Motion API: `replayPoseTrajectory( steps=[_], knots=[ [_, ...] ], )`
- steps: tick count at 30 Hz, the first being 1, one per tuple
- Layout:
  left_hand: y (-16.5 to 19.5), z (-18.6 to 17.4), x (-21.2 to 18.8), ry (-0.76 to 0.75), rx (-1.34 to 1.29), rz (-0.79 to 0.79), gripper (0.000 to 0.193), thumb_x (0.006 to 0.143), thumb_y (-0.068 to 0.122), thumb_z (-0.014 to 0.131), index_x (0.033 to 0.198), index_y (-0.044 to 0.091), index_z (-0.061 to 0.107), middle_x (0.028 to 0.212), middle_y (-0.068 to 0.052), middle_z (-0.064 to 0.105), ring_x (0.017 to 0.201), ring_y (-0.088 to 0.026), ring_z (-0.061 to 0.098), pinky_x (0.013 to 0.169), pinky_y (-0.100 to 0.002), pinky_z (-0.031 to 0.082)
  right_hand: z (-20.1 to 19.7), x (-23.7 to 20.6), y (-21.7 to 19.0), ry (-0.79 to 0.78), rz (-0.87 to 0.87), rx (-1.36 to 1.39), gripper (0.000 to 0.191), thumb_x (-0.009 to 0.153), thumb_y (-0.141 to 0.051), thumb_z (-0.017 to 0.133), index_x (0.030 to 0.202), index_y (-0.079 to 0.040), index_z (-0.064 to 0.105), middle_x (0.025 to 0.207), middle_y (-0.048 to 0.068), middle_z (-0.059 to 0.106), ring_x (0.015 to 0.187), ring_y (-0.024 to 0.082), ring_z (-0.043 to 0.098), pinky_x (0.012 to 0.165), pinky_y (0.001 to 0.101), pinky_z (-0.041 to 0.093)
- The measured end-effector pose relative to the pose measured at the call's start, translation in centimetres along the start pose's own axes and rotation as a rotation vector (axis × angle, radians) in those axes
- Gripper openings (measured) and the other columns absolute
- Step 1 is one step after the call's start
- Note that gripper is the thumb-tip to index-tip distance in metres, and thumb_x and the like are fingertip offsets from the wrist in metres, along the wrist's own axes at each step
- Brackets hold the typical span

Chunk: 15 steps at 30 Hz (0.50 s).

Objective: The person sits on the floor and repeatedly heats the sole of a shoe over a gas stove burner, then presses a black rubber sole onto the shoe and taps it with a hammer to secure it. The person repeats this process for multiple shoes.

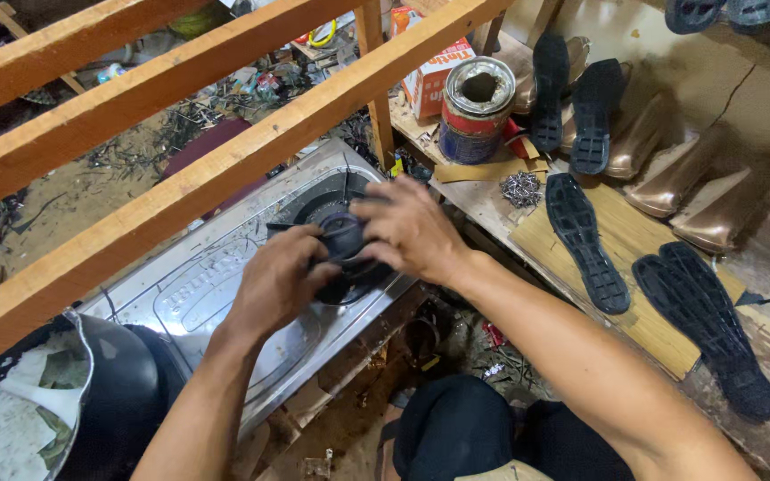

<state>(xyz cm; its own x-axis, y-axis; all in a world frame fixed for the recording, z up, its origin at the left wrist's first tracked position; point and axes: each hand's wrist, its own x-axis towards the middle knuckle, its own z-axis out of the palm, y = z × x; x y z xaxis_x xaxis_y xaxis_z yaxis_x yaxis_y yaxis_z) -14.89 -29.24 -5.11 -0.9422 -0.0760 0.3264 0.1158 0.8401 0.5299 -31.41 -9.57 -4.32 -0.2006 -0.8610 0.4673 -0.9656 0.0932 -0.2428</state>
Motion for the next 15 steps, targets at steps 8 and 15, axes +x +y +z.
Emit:
replayPoseTrajectory(
  steps=[8, 15],
  knots=[
    [-1.3, -1.6, -2.1, 0.138, 0.262, -0.234, 0.016, 0.077, 0.019, 0.080, 0.088, 0.010, 0.072, 0.102, -0.005, 0.068, 0.100, -0.032, 0.060, 0.083, -0.045, 0.052, -0.2, -1.9, 2.4, 0.136, 0.182, -0.057, 0.022, 0.078, -0.016, 0.083, 0.098, -0.010, 0.076, 0.128, 0.008, 0.071, 0.130, 0.035, 0.055, 0.111, 0.0501, 0.039],
    [-1.7, -1.8, -2.6, 0.125, 0.263, -0.196, 0.018, 0.073, 0.016, 0.081, 0.087, 0.009, 0.071, 0.104, -0.006, 0.069, 0.103, -0.034, 0.060, 0.084, -0.045, 0.052, 0.2, -1.7, 1.4, 0.004, 0.182, -0.020, 0.027, 0.080, -0.022, 0.082, 0.103, -0.010, 0.075, 0.125, 0.006, 0.072, 0.128, 0.031, 0.057, 0.112, 0.0513, 0.038]
  ],
)
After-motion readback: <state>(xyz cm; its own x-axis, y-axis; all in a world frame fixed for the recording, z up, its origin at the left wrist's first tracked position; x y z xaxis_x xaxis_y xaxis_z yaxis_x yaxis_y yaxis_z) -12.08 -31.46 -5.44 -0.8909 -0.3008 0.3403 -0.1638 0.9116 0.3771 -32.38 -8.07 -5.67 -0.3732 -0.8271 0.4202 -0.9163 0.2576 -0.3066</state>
